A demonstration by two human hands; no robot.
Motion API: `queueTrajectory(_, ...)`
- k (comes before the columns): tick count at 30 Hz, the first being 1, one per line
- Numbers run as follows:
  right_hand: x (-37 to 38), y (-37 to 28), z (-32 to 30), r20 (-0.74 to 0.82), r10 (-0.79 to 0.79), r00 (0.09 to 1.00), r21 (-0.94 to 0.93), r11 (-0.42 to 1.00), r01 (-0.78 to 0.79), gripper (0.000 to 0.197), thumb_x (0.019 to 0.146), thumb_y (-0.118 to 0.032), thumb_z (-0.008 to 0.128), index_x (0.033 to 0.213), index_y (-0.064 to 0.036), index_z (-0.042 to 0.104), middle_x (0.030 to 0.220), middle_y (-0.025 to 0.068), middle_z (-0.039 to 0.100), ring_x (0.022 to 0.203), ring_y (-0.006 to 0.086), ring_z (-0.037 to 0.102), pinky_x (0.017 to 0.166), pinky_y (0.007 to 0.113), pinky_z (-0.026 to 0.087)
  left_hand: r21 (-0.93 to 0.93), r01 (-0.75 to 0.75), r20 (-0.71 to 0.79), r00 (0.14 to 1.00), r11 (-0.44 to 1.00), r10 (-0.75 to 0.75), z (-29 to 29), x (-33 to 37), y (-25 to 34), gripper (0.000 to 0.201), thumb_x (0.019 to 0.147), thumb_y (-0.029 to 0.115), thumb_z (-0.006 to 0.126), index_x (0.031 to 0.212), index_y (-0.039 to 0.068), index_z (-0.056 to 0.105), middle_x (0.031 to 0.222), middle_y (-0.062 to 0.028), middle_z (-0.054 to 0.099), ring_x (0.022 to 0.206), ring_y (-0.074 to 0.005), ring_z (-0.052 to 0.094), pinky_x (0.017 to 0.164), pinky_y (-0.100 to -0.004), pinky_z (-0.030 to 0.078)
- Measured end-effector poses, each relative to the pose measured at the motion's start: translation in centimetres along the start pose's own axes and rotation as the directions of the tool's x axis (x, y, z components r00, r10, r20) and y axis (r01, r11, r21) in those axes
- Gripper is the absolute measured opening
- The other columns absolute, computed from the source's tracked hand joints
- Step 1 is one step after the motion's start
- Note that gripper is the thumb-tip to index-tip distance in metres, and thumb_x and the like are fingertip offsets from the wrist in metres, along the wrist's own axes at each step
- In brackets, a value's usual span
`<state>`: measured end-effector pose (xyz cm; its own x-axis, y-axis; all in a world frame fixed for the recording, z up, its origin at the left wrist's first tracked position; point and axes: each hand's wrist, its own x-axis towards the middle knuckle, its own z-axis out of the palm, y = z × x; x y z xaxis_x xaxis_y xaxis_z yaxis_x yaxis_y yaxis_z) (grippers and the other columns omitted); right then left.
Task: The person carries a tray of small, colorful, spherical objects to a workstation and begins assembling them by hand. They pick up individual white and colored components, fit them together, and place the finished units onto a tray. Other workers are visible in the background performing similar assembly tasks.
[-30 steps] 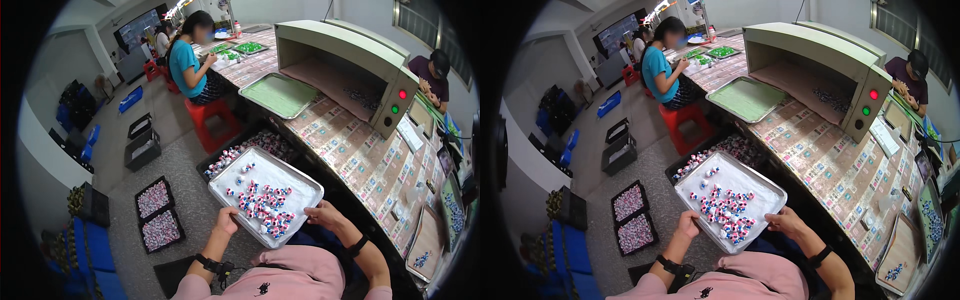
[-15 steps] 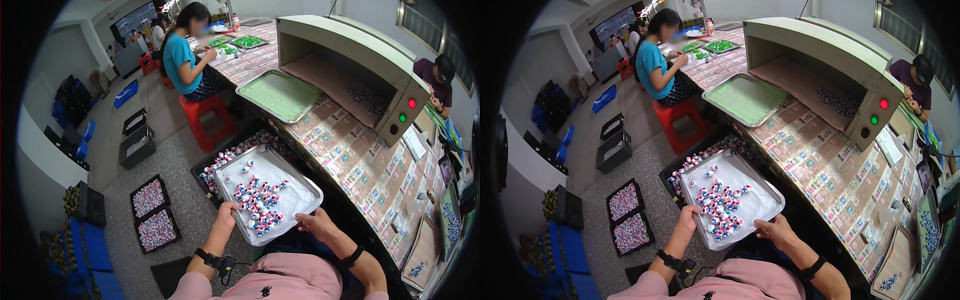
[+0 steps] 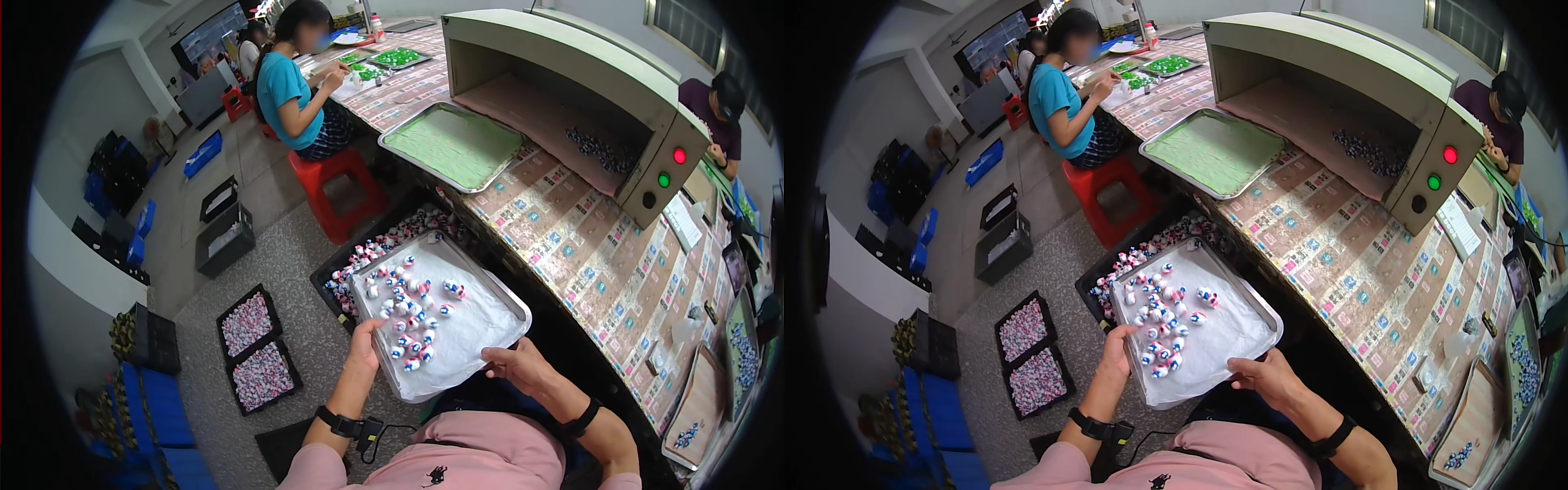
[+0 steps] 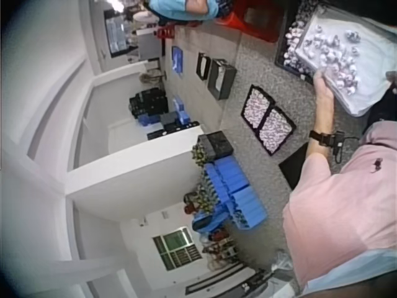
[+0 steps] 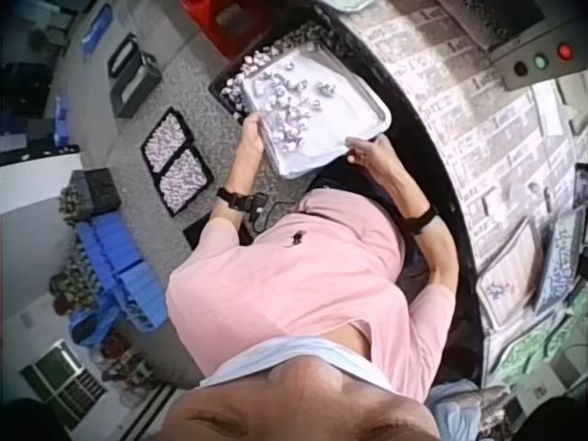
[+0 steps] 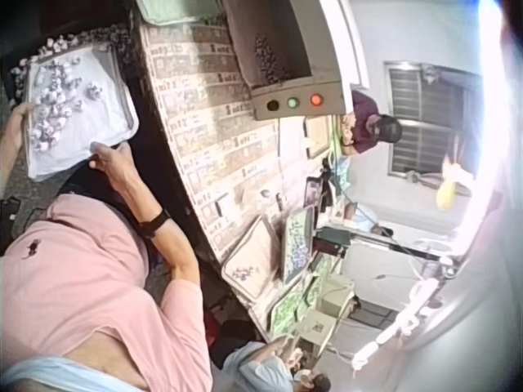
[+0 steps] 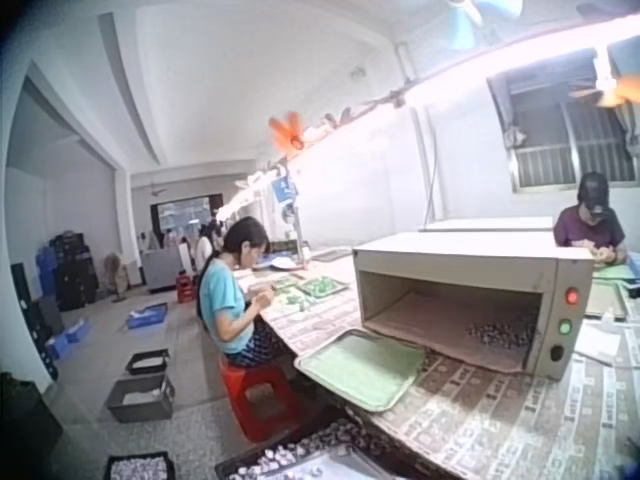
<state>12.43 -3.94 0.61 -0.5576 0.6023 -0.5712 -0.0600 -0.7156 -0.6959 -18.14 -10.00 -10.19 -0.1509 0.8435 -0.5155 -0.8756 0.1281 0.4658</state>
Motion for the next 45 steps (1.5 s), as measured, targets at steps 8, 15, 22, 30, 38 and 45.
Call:
queueTrajectory(8,-1.1,-1.8,0.4,0.005,-0.038,0.999,0.018,0.999,0.038,0.024,0.082,-0.004,0.065,0.104,0.0002,0.057,0.091,0.0083,0.065,0.076,0.016,0.064,0.063,0.028,0.053,0.071,-0.023,-0.079,0.996,0.997,0.029,1.7,-1.0,0.0,0.046,0.08,0.014,0.053,0.123,-0.002,0.049,0.112,-0.0165,0.061,0.102,-0.0296,0.06,0.094,-0.0424,0.047)
queueTrajectory(15,-1.6,-2.4,0.9,0.01,-0.041,0.999,0.005,0.999,0.041,0.027,0.082,-0.004,0.065,0.107,-0.0003,0.055,0.091,0.0082,0.064,0.076,0.0168,0.064,0.063,0.029,0.053,0.01,0.068,-0.094,0.993,0.998,-0.066,2.5,-2.2,0.1,0.043,0.081,0.018,0.051,0.118,-0.003,0.053,0.109,-0.0162,0.062,0.101,-0.0305,0.061,0.094,-0.0421,0.046)
queueTrajectory(22,-2.7,-4.8,4.0,0.007,-0.116,0.993,0.042,0.992,0.116,0.045,0.082,-0.013,0.067,0.116,0.0028,0.043,0.095,0.0124,0.06,0.074,0.0183,0.064,0.061,0.029,0.053,0.31,0.077,-0.166,0.986,0.948,-0.026,4.2,-4.0,1.7,0.043,0.07,0.012,0.053,0.112,-0.001,0.056,0.099,-0.0131,0.065,0.089,-0.028,0.063,0.086,-0.0381,0.05)
queueTrajectory(30,-1.0,-7.7,8.0,-0.012,-0.188,0.982,-0.029,0.982,0.187,0.043,0.084,-0.019,0.066,0.112,0.0029,0.042,0.089,0.0119,0.058,0.07,0.0202,0.065,0.06,0.03,0.053,0.318,0.242,-0.077,0.97,0.917,-0.229,3.0,-2.2,5.6,0.038,0.069,0.007,0.053,0.106,-0.003,0.06,0.09,-0.0135,0.067,0.083,-0.027,0.066,0.081,-0.0362,0.053)
queueTrajectory(38,-2.0,-7.2,8.1,0.009,-0.171,0.985,-0.042,0.984,0.172,0.048,0.083,-0.022,0.067,0.112,0.0048,0.041,0.086,0.0134,0.058,0.065,0.0204,0.065,0.056,0.029,0.054,0.321,0.256,-0.047,0.966,0.912,-0.254,1.8,-4.3,4.8,0.047,0.078,0.01,0.046,0.122,-0.005,0.051,0.111,-0.0216,0.062,0.098,-0.0337,0.063,0.092,-0.0455,0.049)
queueTrajectory(45,-2.0,-7.9,8.5,0.002,-0.191,0.982,-0.132,0.973,0.19,0.045,0.082,-0.023,0.068,0.109,0.0033,0.043,0.078,0.011,0.059,0.058,0.0203,0.063,0.05,0.029,0.052,0.304,0.201,-0.067,0.98,0.931,-0.189,3.8,-5.6,2.9,0.044,0.079,0.013,0.051,0.12,-0.002,0.054,0.106,-0.0194,0.064,0.094,-0.0301,0.065,0.083,-0.0436,0.053)
